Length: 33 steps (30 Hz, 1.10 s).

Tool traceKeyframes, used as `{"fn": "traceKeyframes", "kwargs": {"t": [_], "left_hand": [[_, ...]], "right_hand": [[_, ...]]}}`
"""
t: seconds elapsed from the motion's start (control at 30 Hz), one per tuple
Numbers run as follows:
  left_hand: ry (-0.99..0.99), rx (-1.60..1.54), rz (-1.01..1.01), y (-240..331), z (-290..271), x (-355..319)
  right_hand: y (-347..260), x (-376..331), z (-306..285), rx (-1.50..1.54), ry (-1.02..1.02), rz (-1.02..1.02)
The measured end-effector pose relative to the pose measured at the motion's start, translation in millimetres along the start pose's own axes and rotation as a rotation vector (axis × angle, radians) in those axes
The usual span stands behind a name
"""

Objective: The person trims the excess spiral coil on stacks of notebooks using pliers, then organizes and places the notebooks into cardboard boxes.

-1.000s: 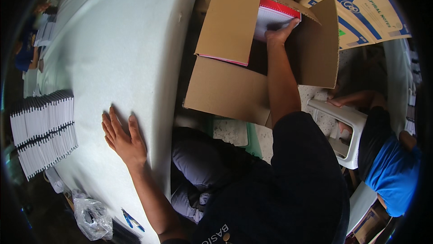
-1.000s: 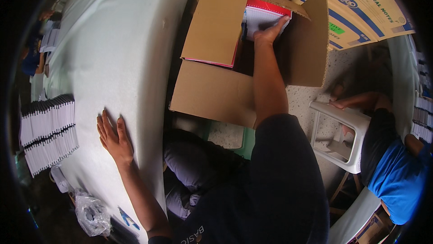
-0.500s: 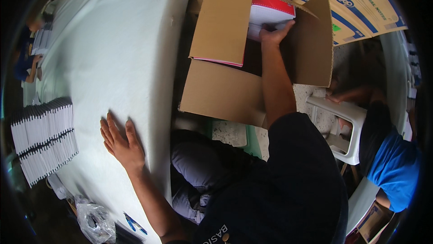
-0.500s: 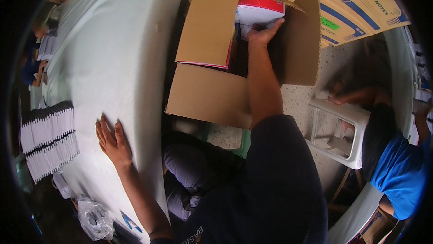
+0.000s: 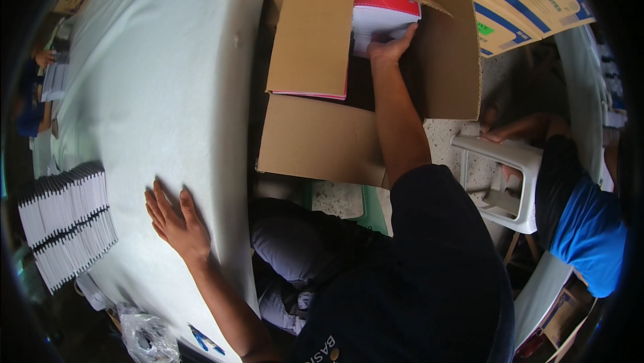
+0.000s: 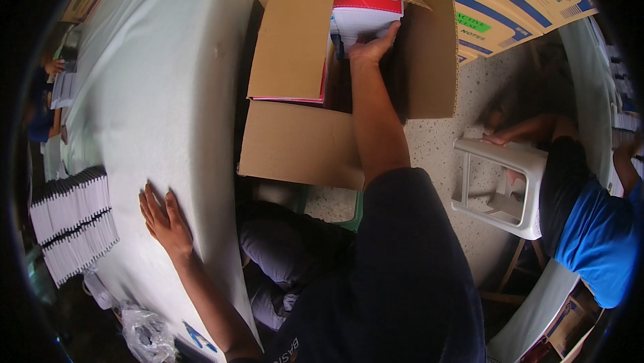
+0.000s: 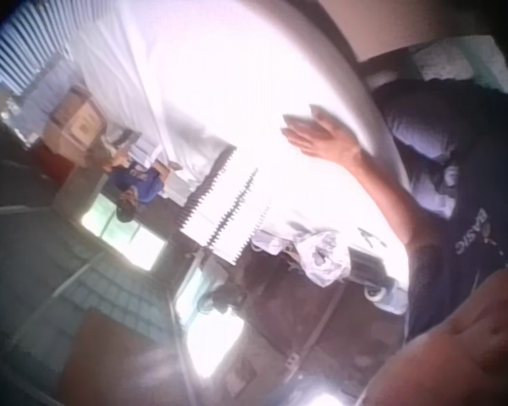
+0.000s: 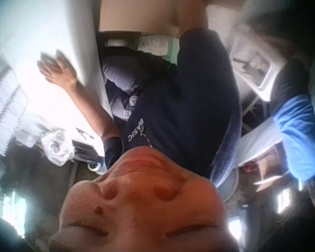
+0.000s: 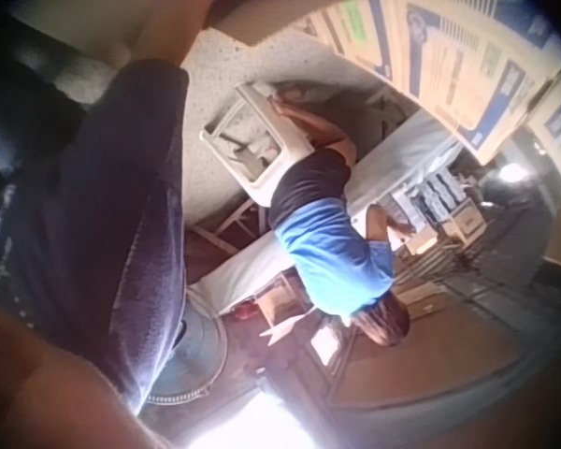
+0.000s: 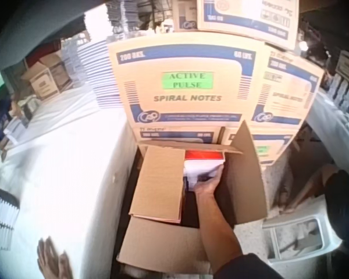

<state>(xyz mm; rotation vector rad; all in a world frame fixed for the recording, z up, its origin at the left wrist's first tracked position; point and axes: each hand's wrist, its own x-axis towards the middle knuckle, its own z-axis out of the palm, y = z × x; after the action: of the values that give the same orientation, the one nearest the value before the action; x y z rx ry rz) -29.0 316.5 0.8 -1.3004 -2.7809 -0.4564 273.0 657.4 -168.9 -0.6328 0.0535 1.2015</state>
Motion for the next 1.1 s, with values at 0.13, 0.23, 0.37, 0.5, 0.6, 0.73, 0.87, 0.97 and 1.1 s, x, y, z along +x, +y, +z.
{"fn": "traceKeyframes", "kwargs": {"t": [0.13, 0.23, 0.37, 0.5, 0.6, 0.73, 0.87, 0.97, 1.1], "left_hand": [[0.002, 0.004, 0.001, 0, 0, 0], [0.002, -0.005, 0.004, 0, 0, 1], [-0.002, -0.004, 0.001, 1, 0, 1], [-0.002, -0.004, 0.002, 0, 0, 2], [0.000, 0.001, 0.000, -1, 0, 1], [-0.007, -0.003, 0.001, 1, -1, 0], [-0.007, -0.002, 0.004, 1, -1, 1], [-0.006, 0.001, 0.003, -2, -1, -1], [-0.009, 0.000, -0.013, 2, -2, -1]], "right_hand": [[0, -2, 2, -0.032, -0.019, -0.005], [1, -3, 2, -0.073, -0.063, -0.025], [1, -4, 5, -0.068, -0.074, -0.018], [-1, -10, 9, -0.076, -0.074, -0.008], [0, -20, 17, -0.091, -0.024, -0.013], [1, -15, 12, -0.060, -0.024, -0.019], [4, 1, 0, -0.053, 0.034, -0.034], [6, -7, 8, -0.034, 0.050, -0.013], [4, 0, 4, 0.027, -0.051, -0.090]]}}
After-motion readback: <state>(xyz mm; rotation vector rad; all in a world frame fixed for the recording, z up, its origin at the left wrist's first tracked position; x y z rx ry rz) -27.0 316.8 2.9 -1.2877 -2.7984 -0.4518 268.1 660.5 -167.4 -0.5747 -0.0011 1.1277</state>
